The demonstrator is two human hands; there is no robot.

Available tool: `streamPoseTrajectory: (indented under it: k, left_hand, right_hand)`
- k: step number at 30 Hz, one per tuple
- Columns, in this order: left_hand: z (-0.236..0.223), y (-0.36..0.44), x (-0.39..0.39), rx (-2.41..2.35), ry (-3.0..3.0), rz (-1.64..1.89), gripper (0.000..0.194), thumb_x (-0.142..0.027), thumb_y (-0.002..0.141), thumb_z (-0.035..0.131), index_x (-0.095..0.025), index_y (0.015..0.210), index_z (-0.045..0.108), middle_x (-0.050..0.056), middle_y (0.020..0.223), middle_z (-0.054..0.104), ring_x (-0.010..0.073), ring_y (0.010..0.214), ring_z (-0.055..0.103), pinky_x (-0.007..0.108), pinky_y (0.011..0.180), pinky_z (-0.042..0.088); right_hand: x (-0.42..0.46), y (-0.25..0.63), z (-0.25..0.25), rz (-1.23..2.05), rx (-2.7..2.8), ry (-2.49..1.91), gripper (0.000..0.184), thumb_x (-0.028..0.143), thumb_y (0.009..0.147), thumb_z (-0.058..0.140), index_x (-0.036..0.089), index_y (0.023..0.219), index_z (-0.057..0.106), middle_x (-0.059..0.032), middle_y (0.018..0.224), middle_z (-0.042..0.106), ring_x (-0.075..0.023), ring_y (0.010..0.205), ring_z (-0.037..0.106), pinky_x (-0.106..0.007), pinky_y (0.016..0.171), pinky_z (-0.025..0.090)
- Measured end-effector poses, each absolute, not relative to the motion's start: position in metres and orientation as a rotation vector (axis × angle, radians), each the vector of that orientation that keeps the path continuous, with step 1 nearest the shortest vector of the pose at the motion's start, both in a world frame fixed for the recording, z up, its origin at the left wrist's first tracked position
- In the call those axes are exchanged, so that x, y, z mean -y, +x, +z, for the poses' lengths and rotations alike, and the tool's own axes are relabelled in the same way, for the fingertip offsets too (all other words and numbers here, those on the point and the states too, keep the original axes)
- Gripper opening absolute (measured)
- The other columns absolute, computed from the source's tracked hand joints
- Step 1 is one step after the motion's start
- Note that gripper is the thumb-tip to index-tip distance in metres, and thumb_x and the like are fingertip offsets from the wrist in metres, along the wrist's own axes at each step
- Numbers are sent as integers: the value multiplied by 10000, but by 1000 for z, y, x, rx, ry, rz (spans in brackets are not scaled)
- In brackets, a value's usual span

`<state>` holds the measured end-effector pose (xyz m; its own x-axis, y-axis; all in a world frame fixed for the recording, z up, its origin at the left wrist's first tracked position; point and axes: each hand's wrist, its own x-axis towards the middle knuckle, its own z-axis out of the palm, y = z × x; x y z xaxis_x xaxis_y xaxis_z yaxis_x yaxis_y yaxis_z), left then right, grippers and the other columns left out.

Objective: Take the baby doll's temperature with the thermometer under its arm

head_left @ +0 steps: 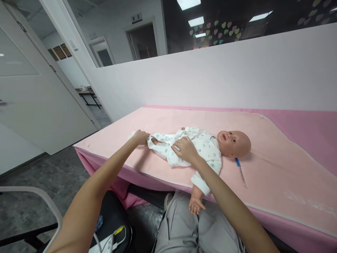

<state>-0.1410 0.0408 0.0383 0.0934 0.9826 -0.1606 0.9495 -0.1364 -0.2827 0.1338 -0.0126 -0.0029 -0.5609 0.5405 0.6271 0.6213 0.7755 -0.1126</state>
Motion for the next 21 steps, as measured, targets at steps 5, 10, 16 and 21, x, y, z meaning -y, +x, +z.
streamPoseTrajectory:
  k: [5,10,16,21]
  left_hand:
    - [66,-176,-44,2244,-2572,362,745,-504,548,618,-298,1250,478,72,1342,456,277,1146,484,306,876,413]
    - [79,-189,-47,2541,-2020,52,611,-590,729,377,-166,1107,601,129,1220,560,293,1087,530,339,857,427]
    - [52,-159,-56,2620,-1685,136,578,-607,671,485,-131,952,653,203,1049,632,358,958,583,446,789,436]
    - [38,-148,-66,2430,-1969,-23,392,-345,747,448,-178,1062,613,120,1071,643,242,963,597,294,764,455]
  right_hand:
    - [12,134,-3,-171,2288,-854,311,317,898,404,173,776,651,-43,760,661,-162,775,547,-335,884,284]
    - [12,134,-3,-176,2297,-860,312,313,899,400,173,787,655,-48,761,663,-167,782,548,-335,885,284]
    - [12,133,-4,-169,2286,-870,295,305,894,413,180,786,658,-44,770,667,-163,784,552,-334,902,279]
    - [12,133,-3,-156,2278,-867,306,306,895,407,176,779,658,-45,762,667,-169,779,553,-340,884,290]
